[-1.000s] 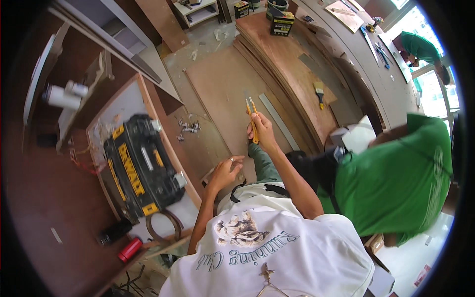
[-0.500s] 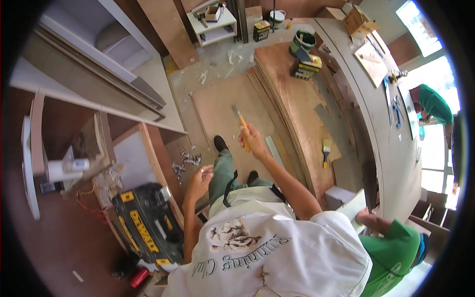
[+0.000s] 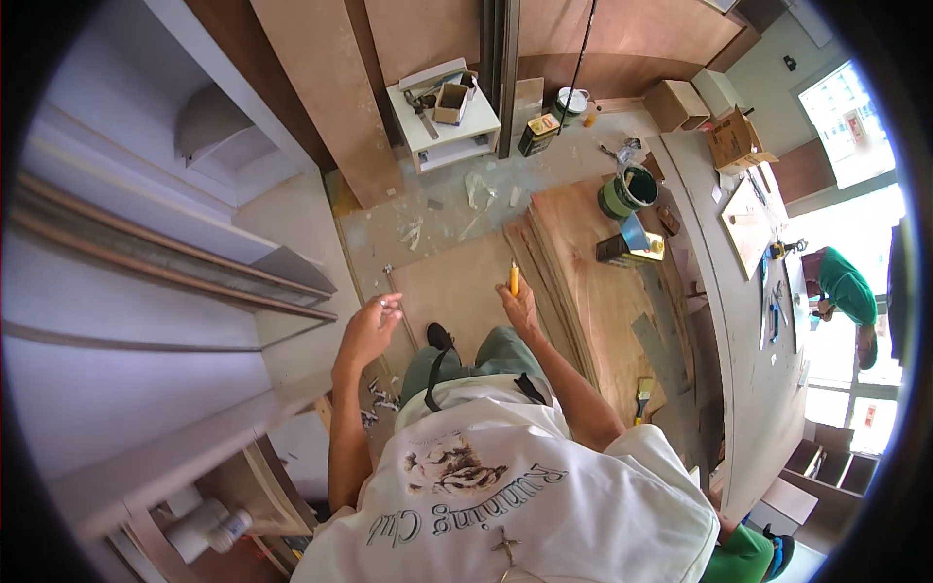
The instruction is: The person applies a veneer sheet to a wooden panel by cutting the sheet with a utility knife, positioning it on the panel, and pressing it down with a cloth.
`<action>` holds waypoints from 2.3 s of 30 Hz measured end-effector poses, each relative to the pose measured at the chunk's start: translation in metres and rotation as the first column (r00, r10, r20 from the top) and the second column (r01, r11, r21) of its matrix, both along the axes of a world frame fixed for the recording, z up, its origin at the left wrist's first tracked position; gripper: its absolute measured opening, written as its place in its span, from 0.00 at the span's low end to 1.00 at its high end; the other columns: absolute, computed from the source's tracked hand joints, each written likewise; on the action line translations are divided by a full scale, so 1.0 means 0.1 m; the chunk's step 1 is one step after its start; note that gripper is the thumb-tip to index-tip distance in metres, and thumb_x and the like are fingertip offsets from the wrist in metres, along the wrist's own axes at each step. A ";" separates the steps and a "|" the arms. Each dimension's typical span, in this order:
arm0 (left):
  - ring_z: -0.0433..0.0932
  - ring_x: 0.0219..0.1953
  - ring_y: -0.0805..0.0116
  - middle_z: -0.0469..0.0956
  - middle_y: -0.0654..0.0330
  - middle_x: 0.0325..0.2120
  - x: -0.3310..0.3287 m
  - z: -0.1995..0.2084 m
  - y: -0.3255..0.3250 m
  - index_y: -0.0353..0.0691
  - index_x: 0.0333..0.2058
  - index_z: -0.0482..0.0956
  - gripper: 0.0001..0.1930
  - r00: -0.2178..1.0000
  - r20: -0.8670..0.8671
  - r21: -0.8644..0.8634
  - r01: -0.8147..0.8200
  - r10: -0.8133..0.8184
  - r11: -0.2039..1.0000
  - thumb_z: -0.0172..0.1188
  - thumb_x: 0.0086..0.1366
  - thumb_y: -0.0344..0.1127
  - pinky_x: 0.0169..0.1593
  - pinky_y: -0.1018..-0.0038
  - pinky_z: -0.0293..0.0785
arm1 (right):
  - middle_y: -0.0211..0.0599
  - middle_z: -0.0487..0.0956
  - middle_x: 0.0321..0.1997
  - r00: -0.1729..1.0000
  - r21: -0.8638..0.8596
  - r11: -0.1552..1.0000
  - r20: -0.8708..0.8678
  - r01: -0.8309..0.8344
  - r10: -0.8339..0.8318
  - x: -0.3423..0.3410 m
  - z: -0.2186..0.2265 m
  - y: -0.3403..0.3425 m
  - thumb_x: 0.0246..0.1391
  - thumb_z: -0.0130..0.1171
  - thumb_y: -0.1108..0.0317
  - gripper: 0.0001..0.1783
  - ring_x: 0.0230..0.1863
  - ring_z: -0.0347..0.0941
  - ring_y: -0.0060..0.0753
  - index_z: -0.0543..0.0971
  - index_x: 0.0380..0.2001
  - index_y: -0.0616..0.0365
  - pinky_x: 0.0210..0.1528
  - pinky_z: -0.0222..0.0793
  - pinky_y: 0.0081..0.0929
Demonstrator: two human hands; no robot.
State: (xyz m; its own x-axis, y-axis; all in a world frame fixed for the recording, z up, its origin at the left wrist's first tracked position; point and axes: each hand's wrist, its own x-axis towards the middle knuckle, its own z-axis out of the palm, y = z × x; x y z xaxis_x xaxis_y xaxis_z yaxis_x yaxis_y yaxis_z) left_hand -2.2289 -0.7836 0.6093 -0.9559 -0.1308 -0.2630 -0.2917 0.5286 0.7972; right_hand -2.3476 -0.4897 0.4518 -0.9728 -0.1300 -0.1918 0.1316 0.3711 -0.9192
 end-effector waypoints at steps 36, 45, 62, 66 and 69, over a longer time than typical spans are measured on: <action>0.81 0.48 0.60 0.80 0.48 0.45 -2.94 -0.70 -0.33 0.33 0.53 0.74 0.16 0.466 0.483 -0.045 -0.832 0.741 0.552 0.55 0.71 0.35 0.52 0.67 0.76 | 0.30 0.75 0.21 0.993 0.415 0.902 0.075 -0.118 0.095 -8.93 -2.15 -3.06 0.43 0.73 0.45 0.26 0.21 0.71 0.26 0.77 0.28 0.57 0.26 0.67 0.31; 0.81 0.47 0.59 0.81 0.50 0.45 -2.87 -0.81 0.05 0.32 0.52 0.75 0.15 0.505 0.293 0.018 -0.852 0.812 0.523 0.56 0.71 0.33 0.50 0.68 0.77 | 0.44 0.76 0.40 0.730 0.428 0.852 -0.470 -0.303 0.496 -7.49 -0.12 -2.98 0.51 0.70 0.59 0.19 0.40 0.74 0.51 0.76 0.38 0.59 0.43 0.69 0.42; 0.73 0.56 0.60 0.68 0.52 0.57 -1.09 -0.75 1.67 0.44 0.68 0.54 0.37 -0.256 0.361 0.784 -0.437 0.897 -0.441 0.47 0.71 0.64 0.59 0.62 0.69 | 0.34 0.73 0.38 -0.056 -0.138 -0.102 -0.307 -0.985 0.950 -1.95 0.98 -1.96 0.51 0.70 0.72 0.16 0.40 0.70 0.30 0.77 0.42 0.62 0.44 0.68 0.27; 0.69 0.60 0.60 0.66 0.51 0.58 -0.16 -0.86 2.18 0.44 0.68 0.52 0.42 -0.525 0.491 0.798 -0.051 0.696 -0.601 0.47 0.68 0.69 0.59 0.60 0.68 | 0.25 0.69 0.34 -0.227 -0.266 -0.220 -0.003 -0.938 0.974 -0.67 0.93 -1.59 0.53 0.70 0.70 0.17 0.35 0.66 0.19 0.74 0.43 0.60 0.37 0.64 0.18; 0.66 0.62 0.59 0.67 0.52 0.59 0.31 -0.95 2.61 0.44 0.67 0.55 0.42 -0.625 0.495 0.852 0.215 0.603 -0.477 0.46 0.67 0.70 0.60 0.58 0.67 | 0.22 0.68 0.32 -0.410 -0.301 -0.373 0.070 -0.878 0.909 0.04 1.08 -1.36 0.53 0.70 0.69 0.17 0.29 0.62 0.13 0.74 0.42 0.57 0.28 0.57 0.12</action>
State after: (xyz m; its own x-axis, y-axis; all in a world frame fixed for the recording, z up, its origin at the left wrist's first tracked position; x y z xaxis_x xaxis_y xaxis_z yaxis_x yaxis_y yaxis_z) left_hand -2.1978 -0.5229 0.5145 0.3724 -0.6822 -0.6292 0.8941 0.0821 0.4402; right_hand -2.3439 -0.6261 0.5602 0.5603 -0.8008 -0.2118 -0.1527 0.1515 -0.9766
